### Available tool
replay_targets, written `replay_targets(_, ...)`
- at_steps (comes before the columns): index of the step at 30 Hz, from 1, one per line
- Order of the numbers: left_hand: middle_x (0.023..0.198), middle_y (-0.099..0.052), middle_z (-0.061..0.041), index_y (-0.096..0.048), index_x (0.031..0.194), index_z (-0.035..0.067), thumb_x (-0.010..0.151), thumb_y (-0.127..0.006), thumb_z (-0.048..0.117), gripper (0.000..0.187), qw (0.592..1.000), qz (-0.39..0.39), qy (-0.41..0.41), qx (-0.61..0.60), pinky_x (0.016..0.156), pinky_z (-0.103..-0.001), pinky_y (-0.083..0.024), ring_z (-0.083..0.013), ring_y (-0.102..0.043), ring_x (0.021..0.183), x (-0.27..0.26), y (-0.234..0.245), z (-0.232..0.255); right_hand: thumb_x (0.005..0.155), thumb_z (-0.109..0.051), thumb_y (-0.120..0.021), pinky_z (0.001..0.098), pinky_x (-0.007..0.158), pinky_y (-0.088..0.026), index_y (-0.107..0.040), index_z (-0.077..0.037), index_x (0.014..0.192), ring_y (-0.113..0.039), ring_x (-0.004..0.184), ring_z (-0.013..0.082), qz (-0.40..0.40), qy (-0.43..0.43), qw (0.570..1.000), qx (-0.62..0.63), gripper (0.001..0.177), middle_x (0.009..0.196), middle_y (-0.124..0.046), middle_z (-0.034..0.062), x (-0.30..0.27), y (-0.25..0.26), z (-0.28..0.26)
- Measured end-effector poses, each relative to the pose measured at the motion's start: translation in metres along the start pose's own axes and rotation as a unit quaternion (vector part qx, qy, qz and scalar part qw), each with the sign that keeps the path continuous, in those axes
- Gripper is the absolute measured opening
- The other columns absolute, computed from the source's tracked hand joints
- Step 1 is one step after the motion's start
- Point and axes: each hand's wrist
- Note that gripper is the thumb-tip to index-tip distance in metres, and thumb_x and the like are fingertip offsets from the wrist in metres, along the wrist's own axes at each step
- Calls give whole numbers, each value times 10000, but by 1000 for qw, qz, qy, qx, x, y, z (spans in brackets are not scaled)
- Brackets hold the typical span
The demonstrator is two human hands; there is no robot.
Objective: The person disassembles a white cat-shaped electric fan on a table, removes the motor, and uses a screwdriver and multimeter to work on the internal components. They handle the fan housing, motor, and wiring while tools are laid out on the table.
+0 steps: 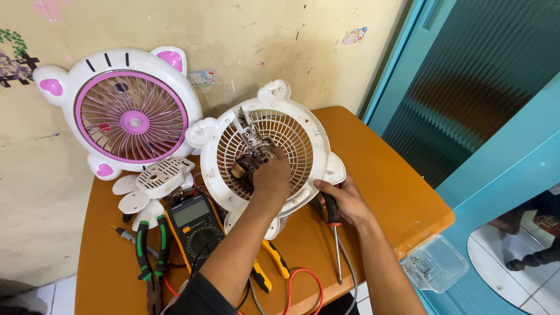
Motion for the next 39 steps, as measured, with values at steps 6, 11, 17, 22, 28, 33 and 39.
replay_targets(6,1135,-673,-309,-305,1458,-147,904,-623,-32,649,1000,9,14,-25,857,-459,-599,-407,-709,1042,1,-4,0,888,-64,-723,268,498,-502,-593,4,1100,-579,581,118,-8,3,1000,12,257,791,-656,59,0,-2,-3)
replay_targets(11,1117,-683,-320,-328,1440,-167,912,-600,-42,607,1000,8,-3,-23,865,-450,-600,-400,-713,1042,3,-9,-3,882,-60,-720,270,500,-507,-593,-6,1100,-580,574,119,-6,2,1000,2,258,781,-656,61,-1,-2,-2)
replay_targets(17,1125,-665,-330,-359,1424,-128,900,-611,-39,588,999,2,-10,-40,890,-476,-581,-429,-695,1051,1,-1,-5,887,-67,-730,271,504,-506,-606,2,1067,-579,574,118,-11,6,1000,2,230,766,-650,53,-1,0,0)
replay_targets(22,1048,-723,-266,-569,1239,-50,792,-767,45,498,986,53,-70,-142,924,-452,-551,-385,-710,1036,2,36,-24,903,-90,-734,274,511,-503,-631,17,1066,-579,587,115,-30,18,999,5,220,780,-668,59,1,2,2)
replay_targets(28,915,-781,-143,-656,1144,26,761,-819,88,420,934,52,-124,-332,792,-344,-596,-227,-775,876,-15,53,-35,890,-98,-737,270,510,-497,-627,-10,1084,-579,587,114,-10,20,1000,-8,240,805,-681,54,-2,0,0)
replay_targets(33,941,-781,-82,-694,1056,-6,828,-797,27,253,854,70,-218,-467,831,-277,-611,-140,-763,912,-15,41,-28,898,-146,-754,271,501,-495,-632,-6,1078,-585,586,118,-12,29,1000,-5,258,808,-678,56,-2,-2,0)
replay_targets(39,958,-771,-60,-705,1075,-3,881,-780,42,213,806,40,-240,-540,821,-260,-592,-116,-723,895,-21,42,-8,899,-163,-761,270,487,-487,-612,-20,1096,-585,574,119,0,27,1000,-7,286,776,-652,45,0,2,4)
Point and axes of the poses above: each hand's wrist, its own x-axis towards the middle knuckle, its own y-axis out of the back of the hand, z = x × y
